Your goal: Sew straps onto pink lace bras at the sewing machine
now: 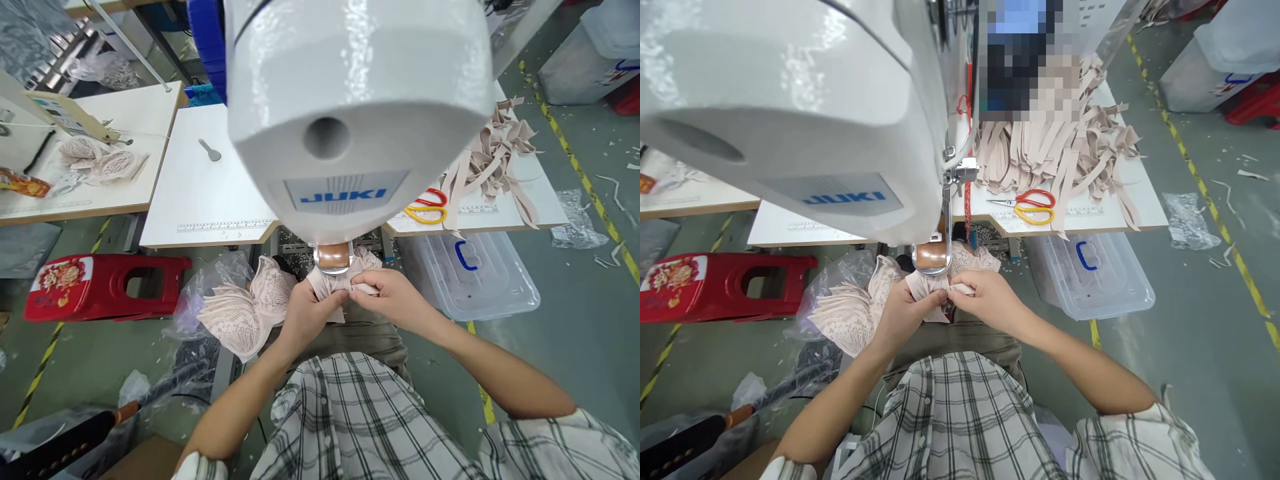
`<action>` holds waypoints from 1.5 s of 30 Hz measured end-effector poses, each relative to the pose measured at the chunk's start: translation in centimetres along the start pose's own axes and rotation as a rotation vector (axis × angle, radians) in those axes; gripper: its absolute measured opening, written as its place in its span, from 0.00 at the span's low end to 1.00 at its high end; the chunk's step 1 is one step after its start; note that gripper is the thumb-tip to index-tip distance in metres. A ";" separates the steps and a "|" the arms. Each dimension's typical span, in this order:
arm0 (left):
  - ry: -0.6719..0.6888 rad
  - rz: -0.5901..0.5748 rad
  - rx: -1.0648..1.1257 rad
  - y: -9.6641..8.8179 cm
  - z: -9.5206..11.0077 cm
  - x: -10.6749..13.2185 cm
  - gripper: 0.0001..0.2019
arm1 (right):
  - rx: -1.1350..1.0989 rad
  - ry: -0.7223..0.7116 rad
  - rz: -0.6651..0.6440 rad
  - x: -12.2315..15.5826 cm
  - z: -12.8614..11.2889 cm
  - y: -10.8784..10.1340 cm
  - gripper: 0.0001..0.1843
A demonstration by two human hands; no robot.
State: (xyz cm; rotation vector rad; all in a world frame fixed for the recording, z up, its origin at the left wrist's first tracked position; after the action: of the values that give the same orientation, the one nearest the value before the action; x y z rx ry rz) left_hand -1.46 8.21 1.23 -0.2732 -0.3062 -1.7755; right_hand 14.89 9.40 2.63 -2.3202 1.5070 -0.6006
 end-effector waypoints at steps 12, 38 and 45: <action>0.277 0.157 0.136 -2.1 -1.8 2.8 0.46 | -0.119 -0.007 -0.443 -4.0 -5.3 -2.0 0.09; 0.977 -0.094 -1.096 -2.4 4.6 -0.4 0.23 | 0.349 -0.309 0.175 -3.6 -3.1 -3.4 0.12; 0.944 -0.048 -1.083 -1.6 4.3 -0.2 0.22 | 0.268 -0.306 0.152 -4.0 -4.0 -4.0 0.11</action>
State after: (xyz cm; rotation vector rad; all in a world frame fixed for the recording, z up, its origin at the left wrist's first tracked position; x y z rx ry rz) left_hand -2.87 10.23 5.06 -0.1425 1.3507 -1.7609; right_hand 14.63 14.52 7.29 -1.9708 1.3527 -0.3616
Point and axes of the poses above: each hand's wrist, its own x-axis away from the middle knuckle, its own y-axis out of the palm, z = x × y, the point moved 5 cm from there along -x, towards the middle knuckle, and after that the axes turned 4 degrees about x, right-handed, at the moved point
